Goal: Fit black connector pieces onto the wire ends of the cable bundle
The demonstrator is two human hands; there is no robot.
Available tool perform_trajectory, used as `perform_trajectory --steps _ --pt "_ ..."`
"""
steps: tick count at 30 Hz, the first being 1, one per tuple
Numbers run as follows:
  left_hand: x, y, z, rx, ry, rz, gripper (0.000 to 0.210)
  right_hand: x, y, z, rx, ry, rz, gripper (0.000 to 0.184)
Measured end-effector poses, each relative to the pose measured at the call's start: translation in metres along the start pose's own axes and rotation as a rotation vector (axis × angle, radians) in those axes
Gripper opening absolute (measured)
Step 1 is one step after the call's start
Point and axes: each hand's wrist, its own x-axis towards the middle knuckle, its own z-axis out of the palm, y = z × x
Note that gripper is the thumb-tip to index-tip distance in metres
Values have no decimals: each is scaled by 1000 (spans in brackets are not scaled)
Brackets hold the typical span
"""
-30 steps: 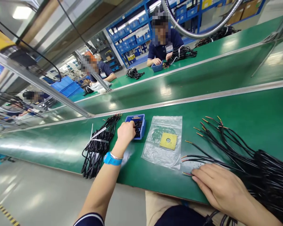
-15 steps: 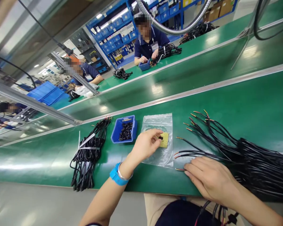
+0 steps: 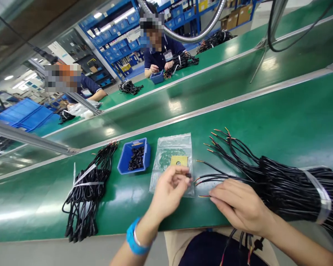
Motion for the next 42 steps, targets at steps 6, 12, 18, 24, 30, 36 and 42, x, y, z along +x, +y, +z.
perform_trajectory --steps 6,12,18,24,30,36,42 --pt "-45 -19 43 -739 219 -206 22 7 -4 -5 -22 38 13 11" --pt "-41 -22 47 -729 242 -182 19 6 -2 -4 -40 -9 35 15" --pt "-42 -24 46 -692 223 -137 17 4 0 -2 -23 -2 60 10" --pt "-41 -24 45 -705 204 -136 16 5 0 -3 -21 -6 70 10" --pt "-42 -24 45 -722 193 -125 16 6 -1 -3 -33 -10 75 11" --pt "-42 -25 45 -729 194 -109 16 4 1 -2 -22 11 67 9" --pt "-44 -29 45 -686 188 -48 16 3 1 0 -11 15 44 5"
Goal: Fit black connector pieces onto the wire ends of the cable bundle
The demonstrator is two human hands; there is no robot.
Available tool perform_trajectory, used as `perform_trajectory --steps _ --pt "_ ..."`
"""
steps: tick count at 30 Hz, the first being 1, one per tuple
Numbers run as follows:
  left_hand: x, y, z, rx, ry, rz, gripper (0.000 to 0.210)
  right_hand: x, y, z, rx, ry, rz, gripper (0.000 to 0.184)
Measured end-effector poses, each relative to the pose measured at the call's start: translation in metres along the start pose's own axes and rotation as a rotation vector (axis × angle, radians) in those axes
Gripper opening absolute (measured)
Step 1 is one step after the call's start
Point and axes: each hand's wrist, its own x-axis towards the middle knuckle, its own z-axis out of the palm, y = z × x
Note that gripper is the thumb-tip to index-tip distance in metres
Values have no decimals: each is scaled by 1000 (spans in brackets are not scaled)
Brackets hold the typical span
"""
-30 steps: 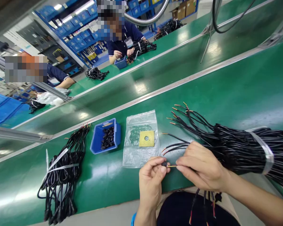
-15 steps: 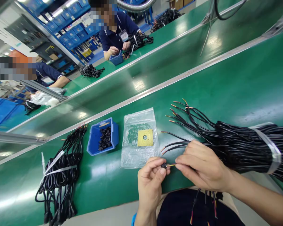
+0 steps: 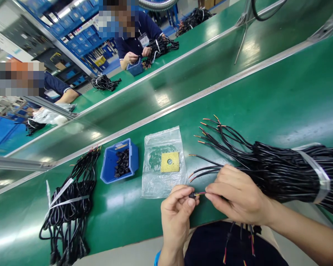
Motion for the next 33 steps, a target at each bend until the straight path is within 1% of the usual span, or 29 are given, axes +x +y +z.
perform_trajectory --steps 5,9,19,21,24,27,29,31,33 --pt "-2 -5 -3 84 -32 57 18 0 0 0 12 -5 -19 5" --pt "-5 -7 -5 119 -31 97 21 -1 0 1 13 2 -26 6" --pt "-5 -8 -6 168 -71 119 24 -1 1 1 -3 39 -31 7" --pt "-5 -6 -4 215 -85 142 25 -1 2 2 -1 23 -47 6" --pt "-5 -2 1 296 -115 173 25 -2 4 2 -12 -44 -94 4" --pt "-8 1 6 295 -103 118 25 -4 3 1 -39 -86 -102 7" --pt "-10 1 9 265 -75 56 24 -6 0 0 -96 -109 -61 11" --pt "-12 1 11 237 -55 23 17 -8 -3 -2 -184 -116 -1 14" --pt "-14 -1 12 224 -69 5 12 -11 -5 -4 -229 -107 39 12"
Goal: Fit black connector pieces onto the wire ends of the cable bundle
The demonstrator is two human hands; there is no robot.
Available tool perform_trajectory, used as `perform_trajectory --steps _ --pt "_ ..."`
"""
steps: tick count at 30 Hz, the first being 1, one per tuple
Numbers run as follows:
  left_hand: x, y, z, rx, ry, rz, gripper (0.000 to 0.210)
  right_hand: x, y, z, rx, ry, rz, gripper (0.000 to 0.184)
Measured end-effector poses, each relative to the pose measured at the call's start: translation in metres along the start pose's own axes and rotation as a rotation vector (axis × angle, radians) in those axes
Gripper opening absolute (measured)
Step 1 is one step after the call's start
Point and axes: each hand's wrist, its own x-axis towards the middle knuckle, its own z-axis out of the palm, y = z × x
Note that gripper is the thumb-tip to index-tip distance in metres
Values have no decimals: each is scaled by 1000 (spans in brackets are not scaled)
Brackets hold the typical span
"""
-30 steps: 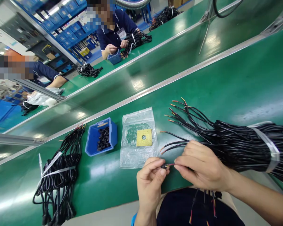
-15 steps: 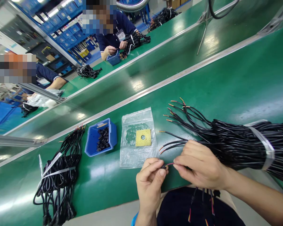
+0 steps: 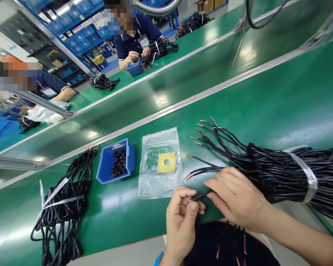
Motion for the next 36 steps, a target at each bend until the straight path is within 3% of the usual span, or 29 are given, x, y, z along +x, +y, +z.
perform_trajectory --steps 5,12,17,28,36 --pt "-2 -5 5 33 -38 -13 14 -6 2 -4 86 -31 -37 13" --pt "7 -1 8 283 -5 323 24 -4 5 -7 144 -85 -57 19" --pt "9 0 7 343 -77 406 23 -3 5 -8 165 -114 -43 21" --pt "10 1 11 369 -88 372 16 -4 6 -7 176 -176 -73 26" --pt "8 -2 14 57 19 90 12 -7 0 -5 97 -50 47 14"
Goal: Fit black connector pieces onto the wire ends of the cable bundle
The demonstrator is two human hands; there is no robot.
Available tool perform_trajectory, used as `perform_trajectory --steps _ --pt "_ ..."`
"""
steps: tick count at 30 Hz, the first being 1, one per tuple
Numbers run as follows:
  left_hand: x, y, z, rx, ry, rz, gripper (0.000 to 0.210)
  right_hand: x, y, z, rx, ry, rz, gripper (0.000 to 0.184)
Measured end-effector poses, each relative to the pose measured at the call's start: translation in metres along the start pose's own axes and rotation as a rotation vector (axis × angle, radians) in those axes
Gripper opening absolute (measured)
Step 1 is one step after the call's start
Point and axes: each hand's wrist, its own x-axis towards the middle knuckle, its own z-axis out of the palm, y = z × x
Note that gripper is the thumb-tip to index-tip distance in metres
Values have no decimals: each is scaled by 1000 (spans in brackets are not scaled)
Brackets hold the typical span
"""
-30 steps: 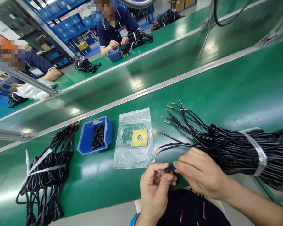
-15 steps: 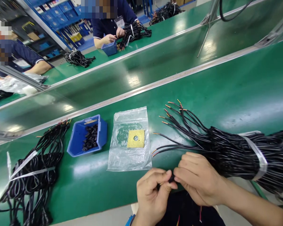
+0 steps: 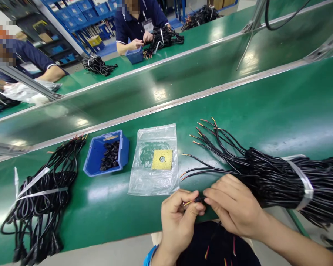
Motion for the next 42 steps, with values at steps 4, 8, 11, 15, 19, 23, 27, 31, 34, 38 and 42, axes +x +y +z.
perform_trajectory --steps 4,8,11,15,19,23,27,31,34,38,42 --pt "1 0 -1 104 -38 64 13 1 3 -3 69 -53 -34 18" --pt "4 3 -3 201 -85 158 12 1 4 -4 102 -59 -59 17" --pt "6 4 -2 226 -102 192 12 1 5 -3 83 -71 -64 17" --pt "7 4 0 249 -114 179 8 1 6 -1 60 -74 -89 21" --pt "3 2 0 133 -74 32 9 2 2 -2 -35 -46 -71 18" --pt "-1 -1 -3 3 -41 -73 12 2 0 -6 -103 -37 -37 17" --pt "-1 -1 -5 120 -99 -4 15 2 4 -6 -10 -61 -42 20" --pt "2 1 -1 191 -103 108 17 1 6 -5 23 -55 -73 18" --pt "4 1 3 226 -91 143 16 1 6 -5 79 -63 -72 18" --pt "4 1 4 198 -83 112 16 0 4 -5 97 -71 -57 18" --pt "3 3 1 121 -55 -43 22 -1 3 -4 42 -44 -66 15"
